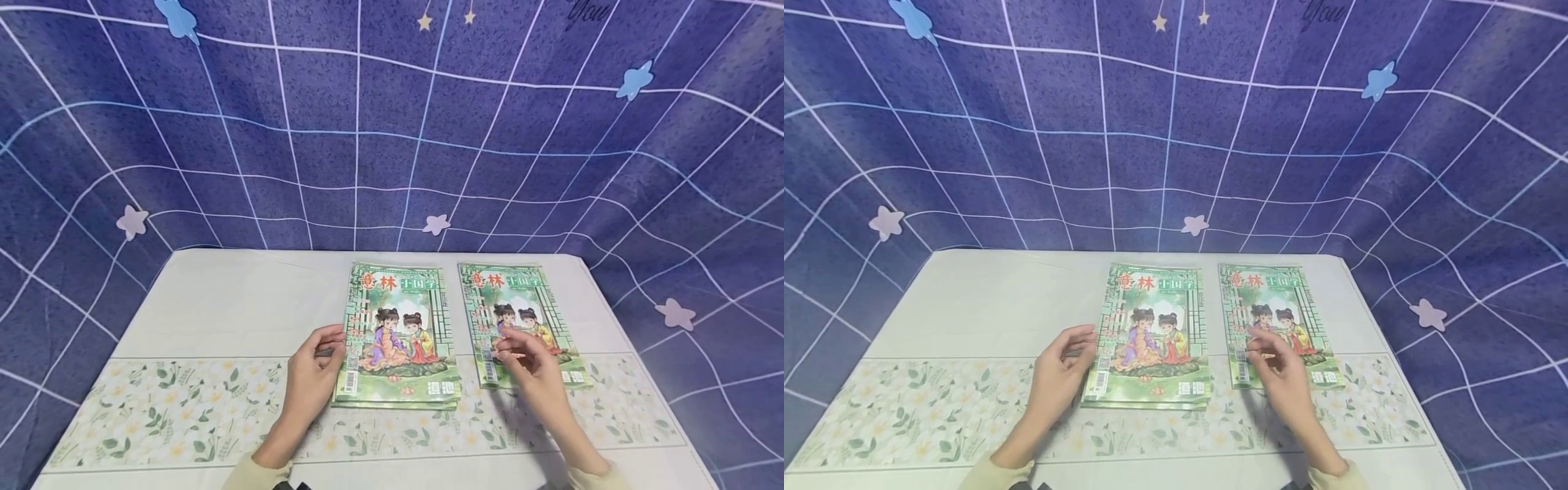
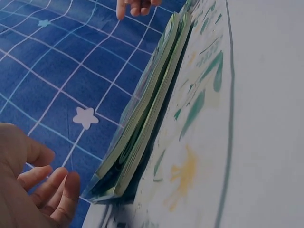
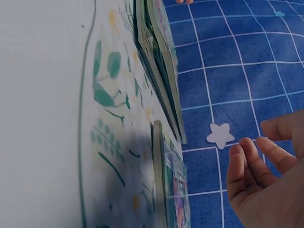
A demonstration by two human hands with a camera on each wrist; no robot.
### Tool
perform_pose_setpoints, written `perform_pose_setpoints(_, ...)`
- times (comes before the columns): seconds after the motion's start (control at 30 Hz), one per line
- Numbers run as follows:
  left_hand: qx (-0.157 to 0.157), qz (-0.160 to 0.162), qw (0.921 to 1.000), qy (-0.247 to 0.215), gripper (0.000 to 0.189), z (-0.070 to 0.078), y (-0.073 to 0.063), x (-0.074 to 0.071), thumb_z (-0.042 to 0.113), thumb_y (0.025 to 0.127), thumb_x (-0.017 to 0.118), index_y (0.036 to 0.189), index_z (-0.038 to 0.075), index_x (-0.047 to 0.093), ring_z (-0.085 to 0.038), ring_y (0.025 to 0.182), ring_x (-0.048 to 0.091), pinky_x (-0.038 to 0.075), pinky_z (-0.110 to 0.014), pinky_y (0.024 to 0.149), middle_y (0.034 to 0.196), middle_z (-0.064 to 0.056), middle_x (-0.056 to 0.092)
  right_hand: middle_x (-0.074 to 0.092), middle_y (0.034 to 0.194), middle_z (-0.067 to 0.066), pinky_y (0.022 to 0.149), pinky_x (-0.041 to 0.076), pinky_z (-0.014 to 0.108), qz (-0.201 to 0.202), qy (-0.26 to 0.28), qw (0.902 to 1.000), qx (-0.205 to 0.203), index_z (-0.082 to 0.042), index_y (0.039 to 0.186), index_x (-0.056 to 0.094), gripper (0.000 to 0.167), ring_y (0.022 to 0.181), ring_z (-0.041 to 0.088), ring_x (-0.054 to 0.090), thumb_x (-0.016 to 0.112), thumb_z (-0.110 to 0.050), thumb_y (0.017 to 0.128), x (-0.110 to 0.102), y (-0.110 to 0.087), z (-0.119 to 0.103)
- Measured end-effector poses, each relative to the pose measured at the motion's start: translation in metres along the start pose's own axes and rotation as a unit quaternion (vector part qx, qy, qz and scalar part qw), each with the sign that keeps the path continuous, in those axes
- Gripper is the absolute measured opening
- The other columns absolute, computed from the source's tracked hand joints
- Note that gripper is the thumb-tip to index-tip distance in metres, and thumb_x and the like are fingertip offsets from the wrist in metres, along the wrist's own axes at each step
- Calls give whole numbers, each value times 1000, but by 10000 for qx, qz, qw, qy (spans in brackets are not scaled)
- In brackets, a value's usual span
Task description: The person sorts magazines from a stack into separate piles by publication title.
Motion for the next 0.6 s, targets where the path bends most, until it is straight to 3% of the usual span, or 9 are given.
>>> perform_pose_setpoints(0.3, -362, 22, 9991, 214, 35, -10, -2, -5, 1, 103, 74, 138, 3, 73, -25, 111, 74, 62, -18, 85, 123, -11, 78, 73, 109, 20, 81, 58, 19, -195, 32, 9997, 176, 8, 137, 68, 39, 100, 10, 70, 68, 17, 99, 16, -1, 4)
perform_pose_setpoints(0.6, -490, 28, 9982, 352, 36, -17, -3, 0, 2, 101, 76, 137, 4, 74, -24, 109, 75, 61, -18, 83, 122, -10, 79, 69, 112, 28, 86, 59, 20, -374, 155, 9981, 458, 7, 140, 67, 42, 100, 10, 69, 67, 16, 100, 30, -4, 15)
Point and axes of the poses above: each hand's wrist, its own y-axis towards the middle knuckle, its own x-axis out of the palm, z = x × y, the point moved 8 cm from there along y, towards the middle knuckle
